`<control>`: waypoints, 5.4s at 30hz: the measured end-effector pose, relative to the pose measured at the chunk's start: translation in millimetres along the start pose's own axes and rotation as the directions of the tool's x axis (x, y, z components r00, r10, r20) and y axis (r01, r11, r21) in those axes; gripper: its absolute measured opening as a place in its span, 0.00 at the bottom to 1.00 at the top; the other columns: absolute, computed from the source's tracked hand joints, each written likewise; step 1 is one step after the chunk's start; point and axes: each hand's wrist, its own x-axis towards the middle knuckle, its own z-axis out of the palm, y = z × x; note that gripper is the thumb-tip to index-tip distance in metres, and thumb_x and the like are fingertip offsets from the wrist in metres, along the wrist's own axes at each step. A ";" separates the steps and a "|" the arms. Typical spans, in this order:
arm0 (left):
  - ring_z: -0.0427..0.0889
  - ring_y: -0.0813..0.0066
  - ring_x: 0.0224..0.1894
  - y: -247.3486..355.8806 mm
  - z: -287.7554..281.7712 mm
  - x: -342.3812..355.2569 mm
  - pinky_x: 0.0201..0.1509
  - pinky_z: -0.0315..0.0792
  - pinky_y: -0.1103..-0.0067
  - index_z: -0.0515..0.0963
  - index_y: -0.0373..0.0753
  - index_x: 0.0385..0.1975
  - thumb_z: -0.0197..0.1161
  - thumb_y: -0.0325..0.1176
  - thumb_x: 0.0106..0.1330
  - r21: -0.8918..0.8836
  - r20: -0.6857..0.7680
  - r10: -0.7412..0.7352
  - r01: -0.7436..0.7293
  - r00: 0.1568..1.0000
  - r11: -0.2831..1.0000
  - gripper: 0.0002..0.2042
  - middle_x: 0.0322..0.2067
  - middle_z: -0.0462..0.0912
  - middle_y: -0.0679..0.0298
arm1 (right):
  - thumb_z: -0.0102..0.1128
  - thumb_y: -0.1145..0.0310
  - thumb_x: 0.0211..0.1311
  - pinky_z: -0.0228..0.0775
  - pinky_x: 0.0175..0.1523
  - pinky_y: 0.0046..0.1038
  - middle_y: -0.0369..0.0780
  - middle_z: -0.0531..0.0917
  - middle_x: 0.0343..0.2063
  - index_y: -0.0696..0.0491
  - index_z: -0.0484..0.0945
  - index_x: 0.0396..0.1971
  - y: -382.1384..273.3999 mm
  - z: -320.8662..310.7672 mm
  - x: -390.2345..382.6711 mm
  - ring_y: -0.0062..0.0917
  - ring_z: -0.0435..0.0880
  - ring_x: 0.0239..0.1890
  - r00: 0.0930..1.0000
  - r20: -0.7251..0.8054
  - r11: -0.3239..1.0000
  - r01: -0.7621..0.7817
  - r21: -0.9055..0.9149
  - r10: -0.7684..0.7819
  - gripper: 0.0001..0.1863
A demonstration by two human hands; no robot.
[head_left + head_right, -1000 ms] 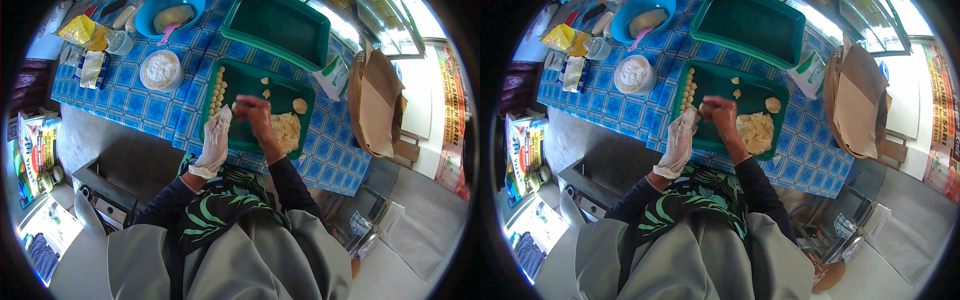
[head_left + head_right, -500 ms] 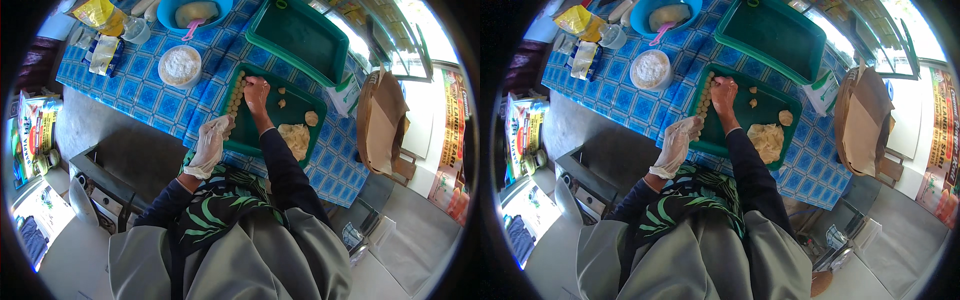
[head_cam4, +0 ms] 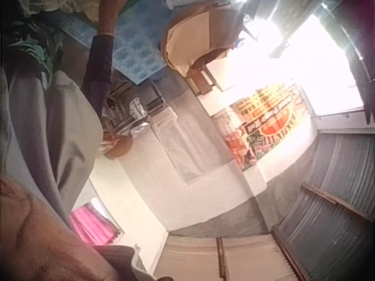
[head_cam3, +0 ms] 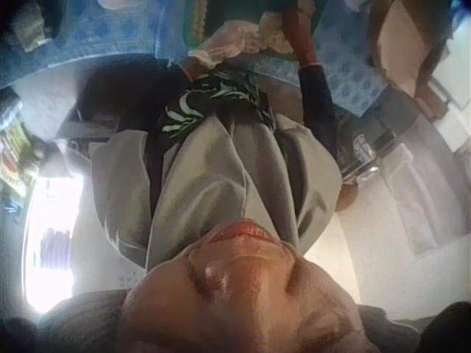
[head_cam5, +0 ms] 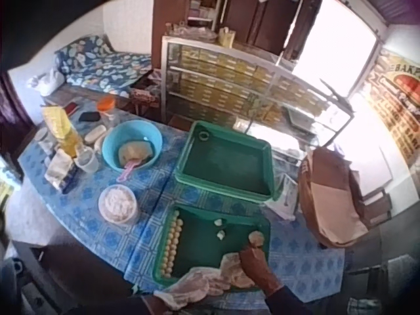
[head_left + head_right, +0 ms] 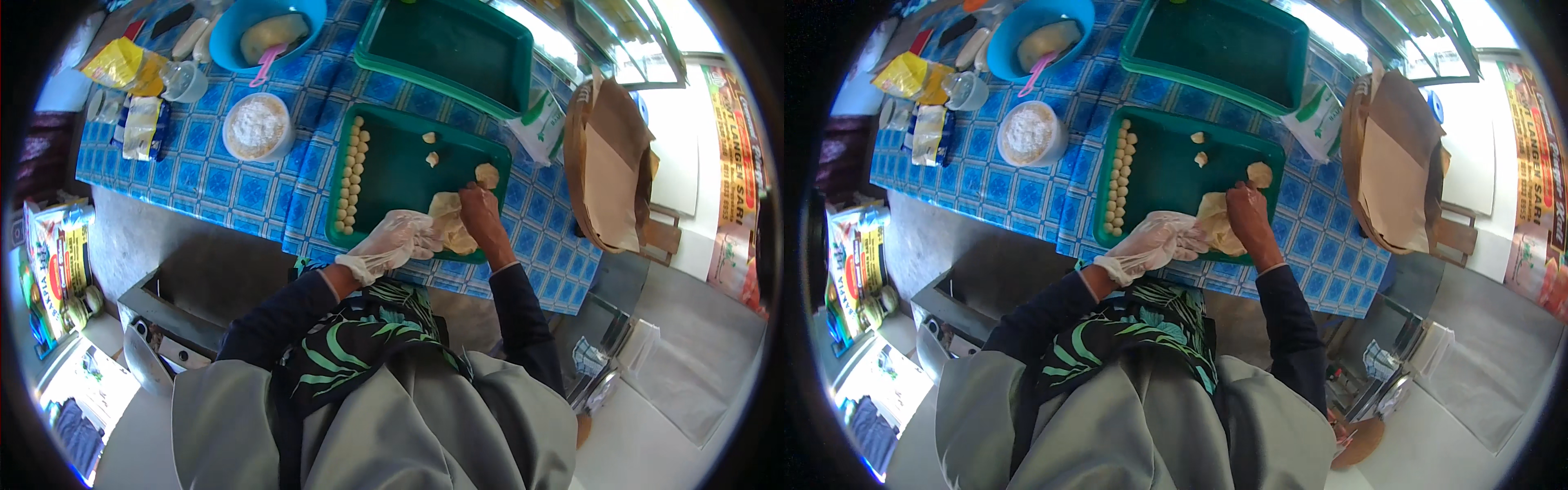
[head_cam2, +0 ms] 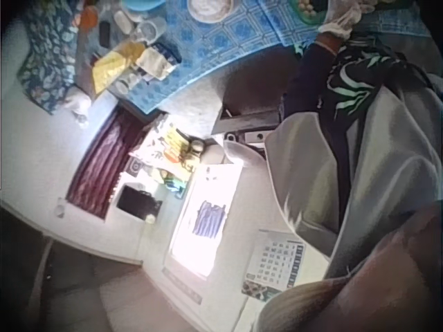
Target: The person shapes small pieces of dough by hand on a green tray, pulling portions from a larger dough mass and rolling them into small balls.
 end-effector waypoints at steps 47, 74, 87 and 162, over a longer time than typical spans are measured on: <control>0.85 0.63 0.40 18.6 51.1 37.0 0.46 0.82 0.74 0.73 0.27 0.42 0.59 0.22 0.64 -0.161 -0.314 0.422 -0.486 0.850 0.859 0.09 0.42 0.80 0.47 | 0.66 0.73 0.37 0.75 0.36 0.37 0.44 0.79 0.27 0.56 0.81 0.23 70.3 5.3 44.7 0.37 0.80 0.35 0.979 -0.201 0.994 0.002 -0.112 -0.024 0.09; 0.84 0.75 0.32 17.0 -1.6 3.7 0.39 0.81 0.81 0.76 0.28 0.40 0.63 0.28 0.64 0.152 -0.289 0.420 -0.392 0.861 0.907 0.10 0.36 0.84 0.52 | 0.63 0.67 0.40 0.71 0.30 0.41 0.46 0.80 0.21 0.57 0.79 0.17 -16.5 10.2 -41.8 0.43 0.80 0.26 0.989 -0.119 0.994 -0.077 0.083 0.086 0.09; 0.82 0.77 0.36 18.2 -0.8 1.7 0.43 0.78 0.84 0.76 0.29 0.41 0.61 0.26 0.64 0.069 -0.291 0.351 -0.346 0.890 0.936 0.09 0.39 0.83 0.55 | 0.61 0.77 0.41 0.72 0.27 0.32 0.45 0.82 0.20 0.57 0.83 0.24 64.8 -23.0 23.1 0.34 0.80 0.20 0.799 -0.268 0.571 -0.113 0.813 0.539 0.07; 0.85 0.66 0.34 11.4 -10.7 -1.4 0.41 0.80 0.74 0.78 0.29 0.36 0.60 0.28 0.65 -0.148 -0.362 0.282 -0.353 0.889 0.924 0.07 0.34 0.83 0.55 | 0.69 0.77 0.49 0.75 0.37 0.23 0.39 0.82 0.26 0.59 0.84 0.30 -84.5 -34.6 7.2 0.24 0.83 0.30 0.976 0.041 0.247 -0.095 0.964 0.215 0.07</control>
